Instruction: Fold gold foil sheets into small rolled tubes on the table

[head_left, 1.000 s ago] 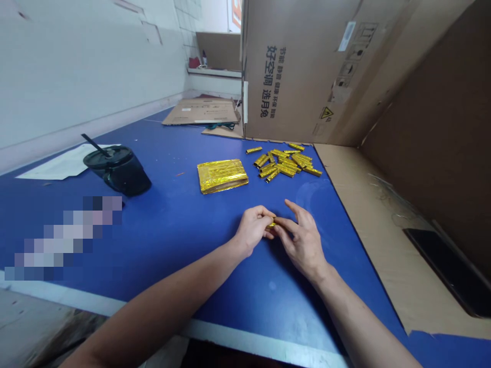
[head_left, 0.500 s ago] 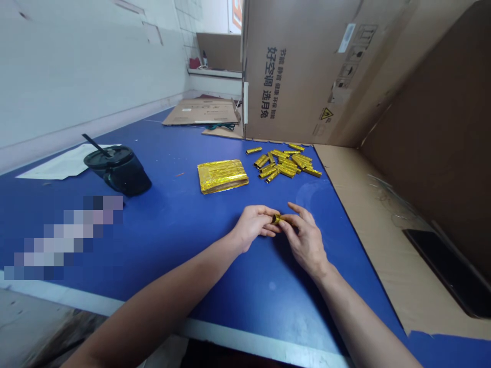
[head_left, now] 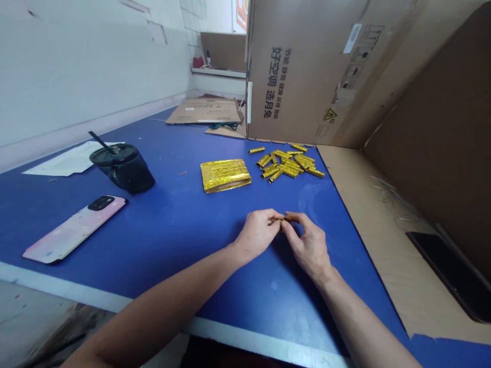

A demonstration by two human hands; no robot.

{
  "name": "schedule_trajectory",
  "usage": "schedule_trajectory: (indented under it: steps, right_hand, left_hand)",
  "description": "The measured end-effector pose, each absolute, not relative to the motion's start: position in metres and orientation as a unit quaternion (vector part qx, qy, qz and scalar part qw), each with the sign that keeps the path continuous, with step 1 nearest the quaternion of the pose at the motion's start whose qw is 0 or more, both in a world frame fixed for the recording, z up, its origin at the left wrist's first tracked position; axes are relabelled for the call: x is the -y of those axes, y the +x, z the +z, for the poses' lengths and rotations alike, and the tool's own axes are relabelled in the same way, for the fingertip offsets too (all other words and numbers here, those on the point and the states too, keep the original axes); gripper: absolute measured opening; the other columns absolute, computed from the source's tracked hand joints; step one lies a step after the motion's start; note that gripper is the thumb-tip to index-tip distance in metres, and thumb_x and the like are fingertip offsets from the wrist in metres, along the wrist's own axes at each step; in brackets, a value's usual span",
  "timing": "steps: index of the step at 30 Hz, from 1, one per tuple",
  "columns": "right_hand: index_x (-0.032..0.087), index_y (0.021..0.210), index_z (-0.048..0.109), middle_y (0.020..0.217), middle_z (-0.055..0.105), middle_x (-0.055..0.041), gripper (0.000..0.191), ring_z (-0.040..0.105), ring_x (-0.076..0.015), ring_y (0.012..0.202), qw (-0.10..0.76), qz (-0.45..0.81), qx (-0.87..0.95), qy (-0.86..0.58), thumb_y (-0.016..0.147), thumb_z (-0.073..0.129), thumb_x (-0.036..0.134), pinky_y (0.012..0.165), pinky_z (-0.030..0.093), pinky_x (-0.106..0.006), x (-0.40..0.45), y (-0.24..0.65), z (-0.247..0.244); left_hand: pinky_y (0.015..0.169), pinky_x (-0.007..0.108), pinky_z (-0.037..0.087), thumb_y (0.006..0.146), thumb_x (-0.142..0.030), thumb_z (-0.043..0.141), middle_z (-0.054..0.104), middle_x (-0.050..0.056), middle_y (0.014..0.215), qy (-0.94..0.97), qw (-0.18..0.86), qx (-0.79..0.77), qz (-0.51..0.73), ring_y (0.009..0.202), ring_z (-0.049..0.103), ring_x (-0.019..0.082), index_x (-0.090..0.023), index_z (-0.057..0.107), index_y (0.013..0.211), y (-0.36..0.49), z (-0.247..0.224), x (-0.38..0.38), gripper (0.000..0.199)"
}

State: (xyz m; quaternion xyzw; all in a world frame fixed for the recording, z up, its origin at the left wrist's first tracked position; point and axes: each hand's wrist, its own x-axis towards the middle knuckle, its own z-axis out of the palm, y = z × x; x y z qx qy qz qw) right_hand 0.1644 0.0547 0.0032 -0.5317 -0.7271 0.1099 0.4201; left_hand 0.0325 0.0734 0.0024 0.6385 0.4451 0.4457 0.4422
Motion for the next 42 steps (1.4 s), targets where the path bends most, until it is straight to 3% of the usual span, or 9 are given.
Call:
schedule_trajectory:
  steps: [7, 12, 19, 26, 34, 38, 42]
  right_hand:
    - [0.019, 0.082, 0.061, 0.091, 0.062, -0.0068, 0.015, 0.057, -0.0176, 0.086, 0.415, 0.084, 0.750, -0.508, 0.081, 0.048, 0.027, 0.078, 0.044, -0.031, -0.057, 0.166, 0.003]
    - [0.021, 0.077, 0.062, 0.079, 0.061, -0.0036, 0.017, 0.054, -0.0174, 0.076, 0.380, 0.022, 0.760, -0.526, 0.082, 0.047, 0.029, 0.071, 0.043, -0.031, -0.056, 0.168, 0.004]
    - [0.022, 0.082, 0.065, 0.080, 0.060, -0.0040, 0.021, 0.052, -0.0187, 0.076, 0.356, 0.024, 0.766, -0.535, 0.082, 0.046, 0.032, 0.070, 0.041, -0.032, -0.055, 0.170, 0.005]
    - [0.020, 0.096, 0.060, 0.094, 0.061, -0.0060, 0.021, 0.052, -0.0192, 0.089, 0.383, 0.122, 0.793, -0.457, 0.083, 0.045, 0.024, 0.081, 0.040, -0.035, -0.061, 0.173, 0.005]
    - [0.020, 0.082, 0.060, 0.077, 0.063, -0.0037, 0.016, 0.053, -0.0177, 0.074, 0.382, 0.129, 0.786, -0.469, 0.083, 0.045, 0.025, 0.071, 0.041, -0.033, -0.066, 0.178, 0.005]
    - [0.021, 0.081, 0.060, 0.074, 0.061, -0.0035, 0.017, 0.053, -0.0177, 0.070, 0.370, 0.114, 0.785, -0.483, 0.083, 0.044, 0.026, 0.068, 0.041, -0.032, -0.065, 0.177, 0.007]
    - [0.021, 0.081, 0.059, 0.077, 0.061, -0.0041, 0.015, 0.053, -0.0183, 0.074, 0.385, 0.110, 0.777, -0.485, 0.082, 0.045, 0.026, 0.070, 0.042, -0.033, -0.065, 0.177, 0.006]
  left_hand:
    - [0.068, 0.024, 0.050, 0.073, -0.015, 0.048, 0.067, 0.004, 0.082, 0.652, 0.396, -0.464, 0.450, 0.074, 0.063, 0.015, -0.015, 0.064, 0.085, 0.035, -0.004, -0.074, 0.020]
    - [0.071, 0.025, 0.049, 0.074, -0.015, 0.049, 0.067, 0.005, 0.085, 0.674, 0.352, -0.474, 0.444, 0.077, 0.062, 0.016, -0.015, 0.064, 0.087, 0.035, -0.005, -0.072, 0.020]
    - [0.073, 0.025, 0.048, 0.077, -0.012, 0.047, 0.067, 0.003, 0.085, 0.730, 0.281, -0.462, 0.419, 0.077, 0.062, 0.015, -0.017, 0.062, 0.088, 0.034, 0.002, -0.067, 0.020]
    - [0.067, 0.023, 0.050, 0.073, -0.013, 0.051, 0.067, 0.004, 0.078, 0.636, 0.398, -0.456, 0.478, 0.071, 0.063, 0.014, -0.014, 0.061, 0.083, 0.033, -0.002, -0.076, 0.015]
    - [0.064, 0.024, 0.051, 0.072, -0.012, 0.052, 0.065, 0.004, 0.071, 0.585, 0.487, -0.440, 0.477, 0.064, 0.063, 0.013, -0.012, 0.062, 0.077, 0.035, 0.000, -0.077, 0.012]
    - [0.065, 0.024, 0.051, 0.073, -0.012, 0.050, 0.065, 0.004, 0.073, 0.612, 0.467, -0.437, 0.465, 0.067, 0.063, 0.013, -0.013, 0.061, 0.080, 0.034, 0.002, -0.074, 0.014]
    - [0.069, 0.023, 0.048, 0.076, -0.015, 0.048, 0.065, 0.002, 0.078, 0.689, 0.371, -0.434, 0.447, 0.072, 0.061, 0.013, -0.017, 0.061, 0.089, 0.031, 0.004, -0.071, 0.019]
